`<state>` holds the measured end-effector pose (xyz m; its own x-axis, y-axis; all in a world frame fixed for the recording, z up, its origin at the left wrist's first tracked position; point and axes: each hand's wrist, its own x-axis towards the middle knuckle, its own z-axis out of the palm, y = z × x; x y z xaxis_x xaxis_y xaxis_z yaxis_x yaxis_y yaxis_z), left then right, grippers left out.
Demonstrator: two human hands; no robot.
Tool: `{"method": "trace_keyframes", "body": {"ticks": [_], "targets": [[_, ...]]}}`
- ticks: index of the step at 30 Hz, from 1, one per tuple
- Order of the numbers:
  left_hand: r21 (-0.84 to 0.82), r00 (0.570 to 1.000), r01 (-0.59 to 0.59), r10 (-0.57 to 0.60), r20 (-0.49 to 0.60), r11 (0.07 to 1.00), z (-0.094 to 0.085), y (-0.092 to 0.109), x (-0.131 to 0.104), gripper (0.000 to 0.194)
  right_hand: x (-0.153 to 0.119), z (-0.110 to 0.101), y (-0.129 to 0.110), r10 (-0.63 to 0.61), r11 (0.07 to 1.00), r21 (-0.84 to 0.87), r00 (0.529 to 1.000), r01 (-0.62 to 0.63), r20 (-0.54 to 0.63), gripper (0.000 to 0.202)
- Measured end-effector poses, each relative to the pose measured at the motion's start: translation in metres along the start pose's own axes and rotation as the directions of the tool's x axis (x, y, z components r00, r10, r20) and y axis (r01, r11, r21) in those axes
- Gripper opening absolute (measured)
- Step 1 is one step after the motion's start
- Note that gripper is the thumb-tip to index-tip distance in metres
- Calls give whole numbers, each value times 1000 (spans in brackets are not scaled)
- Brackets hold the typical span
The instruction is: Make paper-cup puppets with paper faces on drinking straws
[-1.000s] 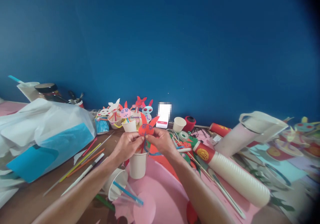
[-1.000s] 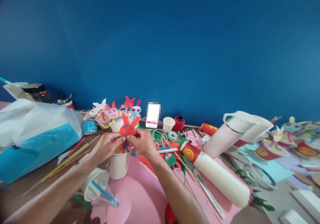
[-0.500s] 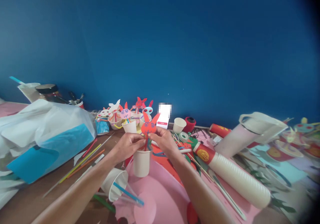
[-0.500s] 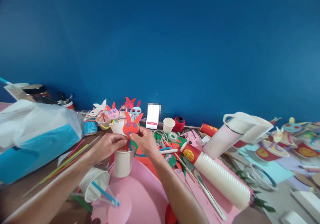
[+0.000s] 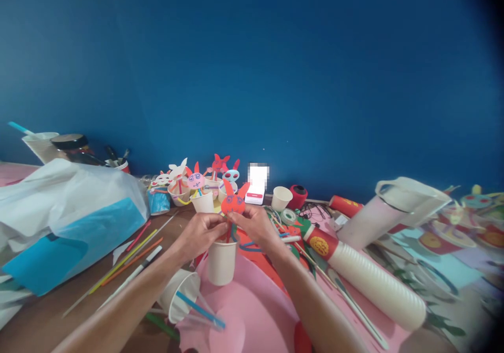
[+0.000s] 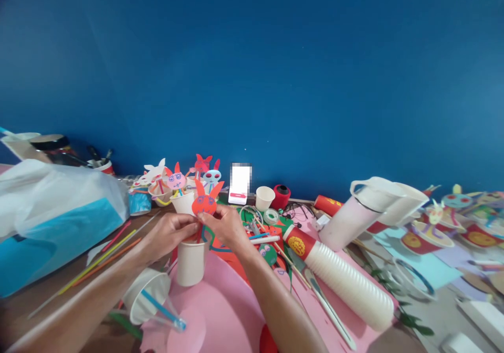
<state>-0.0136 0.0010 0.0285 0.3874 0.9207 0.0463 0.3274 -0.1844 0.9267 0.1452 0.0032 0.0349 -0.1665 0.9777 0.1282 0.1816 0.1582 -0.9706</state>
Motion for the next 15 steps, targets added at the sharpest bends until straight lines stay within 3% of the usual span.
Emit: {"method": "trace_keyframes", "body": {"ticks": [9,15], "targets": [[-35,1000,7,-6,27,999,4,-3,2,23,-3,-1,-3,-31,997,-70,999,30,-26,16],[-89,999,21,-24,-35,996,0,-5,4,20,2,-5,1,-51,997,-61,997,55,65,24]]}}
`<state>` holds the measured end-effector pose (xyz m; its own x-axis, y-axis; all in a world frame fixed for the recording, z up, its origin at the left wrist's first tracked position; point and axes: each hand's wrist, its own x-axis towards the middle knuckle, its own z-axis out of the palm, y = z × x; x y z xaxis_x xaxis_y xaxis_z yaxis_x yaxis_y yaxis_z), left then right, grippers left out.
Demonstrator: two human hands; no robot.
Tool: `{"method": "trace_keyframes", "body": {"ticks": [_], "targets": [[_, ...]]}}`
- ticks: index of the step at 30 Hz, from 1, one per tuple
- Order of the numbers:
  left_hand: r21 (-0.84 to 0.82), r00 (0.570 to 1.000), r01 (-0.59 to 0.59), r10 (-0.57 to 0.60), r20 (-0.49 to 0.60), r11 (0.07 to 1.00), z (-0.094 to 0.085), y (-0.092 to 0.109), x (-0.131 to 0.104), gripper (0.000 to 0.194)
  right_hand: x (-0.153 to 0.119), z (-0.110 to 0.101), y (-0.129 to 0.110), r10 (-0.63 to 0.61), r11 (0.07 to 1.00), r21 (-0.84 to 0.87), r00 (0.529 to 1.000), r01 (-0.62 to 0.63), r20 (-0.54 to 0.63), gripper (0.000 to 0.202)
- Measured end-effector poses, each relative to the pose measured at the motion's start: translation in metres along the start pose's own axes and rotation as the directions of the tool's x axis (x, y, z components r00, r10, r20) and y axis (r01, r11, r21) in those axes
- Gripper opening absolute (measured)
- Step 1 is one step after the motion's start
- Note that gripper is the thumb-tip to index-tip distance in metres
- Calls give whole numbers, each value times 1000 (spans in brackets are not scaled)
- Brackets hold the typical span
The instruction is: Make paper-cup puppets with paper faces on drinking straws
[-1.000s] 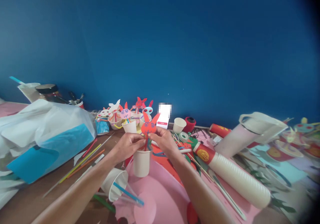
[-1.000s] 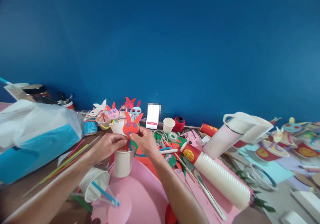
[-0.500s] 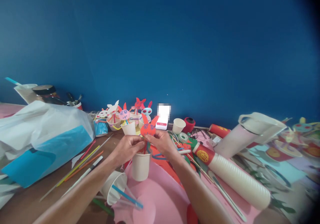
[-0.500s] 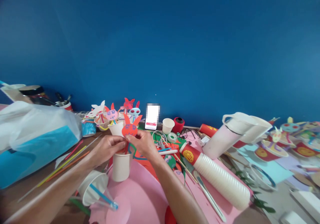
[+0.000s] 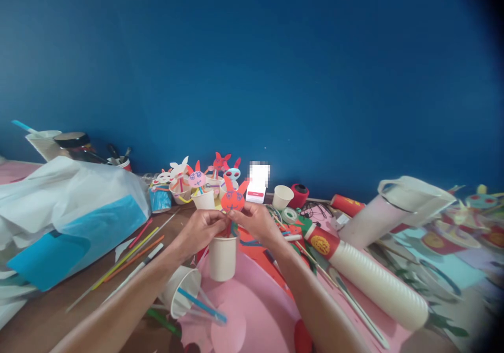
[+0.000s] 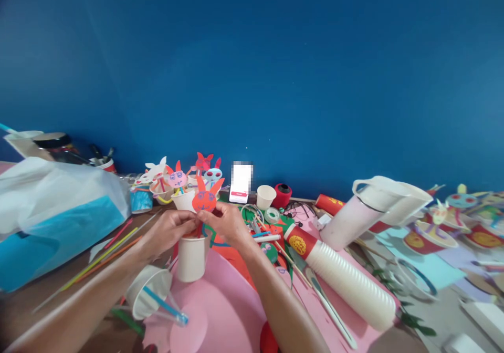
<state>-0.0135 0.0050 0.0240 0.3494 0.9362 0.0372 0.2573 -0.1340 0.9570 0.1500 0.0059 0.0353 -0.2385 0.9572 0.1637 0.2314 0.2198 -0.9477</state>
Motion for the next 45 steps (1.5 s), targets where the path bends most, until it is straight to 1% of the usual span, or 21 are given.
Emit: {"method": "trace_keyframes", "body": {"ticks": [2,4,6,8,14,17,20,23,26,29,32,34,37,39,41,45], "targets": [[-41,1000,7,-8,-17,999,-2,-1,1,18,1,-6,-1,-12,998,63,1000,11,23,29],[-101,1000,18,-18,-2,995,-5,-1,2,18,2,-14,-3,7,995,101,1000,-8,9,34],[-131,1000,18,-18,0,991,-8,1,3,20,2,-20,-5,32,994,104,999,-28,-39,35],[-106,1000,12,-14,-18,994,-11,2,5,21,2,-23,-6,40,995,97,996,-33,-76,32],[25,1000,-6,7,-15,1000,-12,5,4,24,7,-15,2,63,989,137,997,-58,-35,22],[68,1000,-29,30,-2,997,-11,4,2,26,10,-12,7,74,982,176,996,-66,-42,24],[71,999,-32,31,10,997,-9,1,1,26,11,-9,11,93,973,216,995,-87,-21,26],[58,999,-24,23,28,998,-7,-1,1,26,12,-5,13,102,962,254,995,-95,-15,22],[47,999,0,-3,50,999,-5,-3,2,25,13,-2,15,92,953,293,995,-76,-41,20],[27,998,29,-30,58,999,-4,-4,2,26,12,0,17,68,951,305,995,-43,-72,25],[51,999,19,-21,39,999,-4,-4,2,27,10,1,15,-17,975,215,988,51,-156,35],[66,999,15,-17,29,998,-4,-4,2,27,7,3,12,-97,988,97,969,121,-226,43],[58,999,25,-27,23,998,-3,-3,1,28,1,5,7,-199,979,-112,935,173,-294,53],[47,1000,26,-27,9,999,-3,-2,1,27,-2,7,5,-262,952,-241,912,190,-315,57],[39,1000,24,-24,-6,999,-2,-2,0,27,-5,8,5,-313,921,-333,894,203,-319,59],[24,1000,28,-28,0,999,-2,-2,-1,27,-8,10,6,-354,886,-413,881,209,-313,62]]}}
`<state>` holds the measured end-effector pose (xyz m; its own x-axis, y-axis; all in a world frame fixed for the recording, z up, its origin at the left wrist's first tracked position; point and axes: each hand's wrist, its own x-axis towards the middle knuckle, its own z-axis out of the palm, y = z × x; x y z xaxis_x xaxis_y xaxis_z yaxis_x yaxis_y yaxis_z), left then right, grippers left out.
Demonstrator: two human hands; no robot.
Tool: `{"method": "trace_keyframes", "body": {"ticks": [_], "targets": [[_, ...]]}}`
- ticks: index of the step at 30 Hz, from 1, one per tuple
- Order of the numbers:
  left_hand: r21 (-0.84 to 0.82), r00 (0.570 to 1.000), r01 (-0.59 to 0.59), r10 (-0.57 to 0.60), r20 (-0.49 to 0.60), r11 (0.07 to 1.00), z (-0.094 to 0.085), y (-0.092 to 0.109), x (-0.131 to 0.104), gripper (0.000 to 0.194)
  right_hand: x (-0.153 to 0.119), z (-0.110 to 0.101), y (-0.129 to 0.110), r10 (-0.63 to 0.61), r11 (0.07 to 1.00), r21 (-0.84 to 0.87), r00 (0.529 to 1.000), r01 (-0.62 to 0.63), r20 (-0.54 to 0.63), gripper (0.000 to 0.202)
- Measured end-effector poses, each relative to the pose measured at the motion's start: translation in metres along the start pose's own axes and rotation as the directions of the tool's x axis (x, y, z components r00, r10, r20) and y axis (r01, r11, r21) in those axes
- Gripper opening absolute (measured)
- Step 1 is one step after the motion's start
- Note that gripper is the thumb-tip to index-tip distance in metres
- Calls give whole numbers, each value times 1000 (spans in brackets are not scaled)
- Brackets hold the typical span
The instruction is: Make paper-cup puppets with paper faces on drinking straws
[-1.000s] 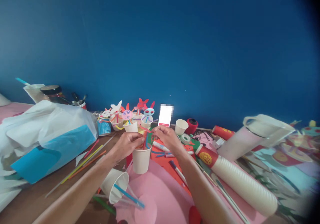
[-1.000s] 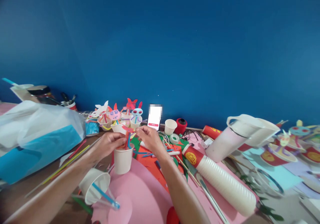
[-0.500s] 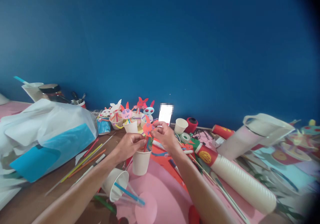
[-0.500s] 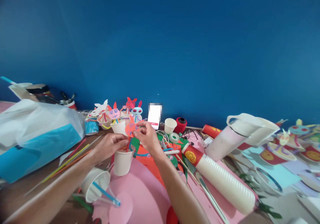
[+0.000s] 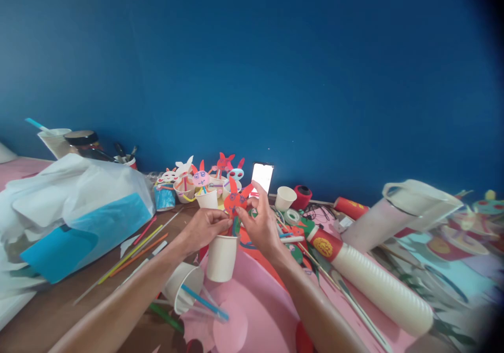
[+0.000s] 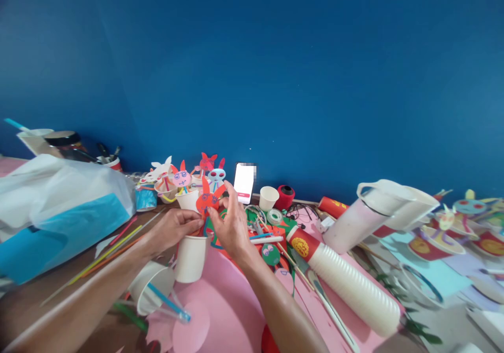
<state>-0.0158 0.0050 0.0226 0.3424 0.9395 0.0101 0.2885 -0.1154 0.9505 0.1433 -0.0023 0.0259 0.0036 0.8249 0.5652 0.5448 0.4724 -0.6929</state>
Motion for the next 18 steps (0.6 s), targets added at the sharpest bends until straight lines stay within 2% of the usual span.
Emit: {"method": "trace_keyframes", "body": {"ticks": [18], "targets": [[-53,999,47,-46,20,997,0,-1,2,23,-2,8,4,78,995,61,996,-80,38,65]]}}
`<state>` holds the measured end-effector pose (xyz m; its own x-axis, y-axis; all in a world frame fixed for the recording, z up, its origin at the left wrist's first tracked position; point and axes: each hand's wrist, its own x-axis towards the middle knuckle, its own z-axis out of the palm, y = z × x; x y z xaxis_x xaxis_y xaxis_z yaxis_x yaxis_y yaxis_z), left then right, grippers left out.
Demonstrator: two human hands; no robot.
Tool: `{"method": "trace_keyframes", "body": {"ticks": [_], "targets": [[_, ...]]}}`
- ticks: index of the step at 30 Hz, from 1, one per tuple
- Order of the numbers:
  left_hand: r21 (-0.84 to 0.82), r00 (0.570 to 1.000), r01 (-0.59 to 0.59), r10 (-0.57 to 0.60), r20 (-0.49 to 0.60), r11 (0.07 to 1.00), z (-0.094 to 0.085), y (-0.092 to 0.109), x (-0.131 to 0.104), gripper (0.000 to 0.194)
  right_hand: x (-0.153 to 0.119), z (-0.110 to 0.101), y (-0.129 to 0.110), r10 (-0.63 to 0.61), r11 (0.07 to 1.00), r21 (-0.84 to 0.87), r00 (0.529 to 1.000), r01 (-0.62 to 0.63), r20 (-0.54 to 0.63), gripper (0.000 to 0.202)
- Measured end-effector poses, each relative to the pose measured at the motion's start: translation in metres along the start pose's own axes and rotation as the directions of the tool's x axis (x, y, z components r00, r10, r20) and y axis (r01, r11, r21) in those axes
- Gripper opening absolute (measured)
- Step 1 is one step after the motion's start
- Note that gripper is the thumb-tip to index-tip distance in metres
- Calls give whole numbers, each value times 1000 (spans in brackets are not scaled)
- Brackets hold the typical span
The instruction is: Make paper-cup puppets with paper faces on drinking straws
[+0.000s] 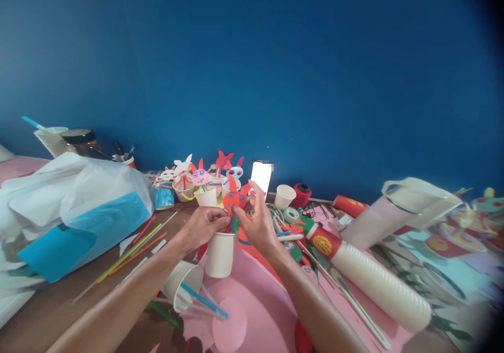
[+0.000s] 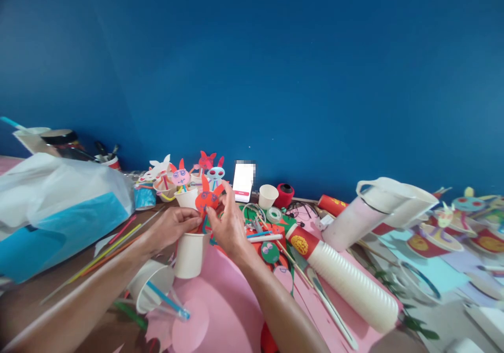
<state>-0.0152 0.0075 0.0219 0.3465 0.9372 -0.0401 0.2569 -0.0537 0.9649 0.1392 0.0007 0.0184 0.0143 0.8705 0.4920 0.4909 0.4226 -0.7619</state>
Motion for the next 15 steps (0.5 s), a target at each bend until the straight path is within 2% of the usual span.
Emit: {"method": "trace_keyframes", "body": {"ticks": [7,11,15], "targets": [[-44,1000,12,-12,-3,999,-1,2,1,22,2,-1,-4,32,998,49,999,-33,15,69],[-32,1000,5,-5,-18,999,-2,0,1,23,1,-4,-8,6,1000,21,1000,-6,2,68],[2,1000,-19,19,13,1000,-4,-3,0,23,1,-8,-9,-17,1000,9,999,17,48,69]]}}
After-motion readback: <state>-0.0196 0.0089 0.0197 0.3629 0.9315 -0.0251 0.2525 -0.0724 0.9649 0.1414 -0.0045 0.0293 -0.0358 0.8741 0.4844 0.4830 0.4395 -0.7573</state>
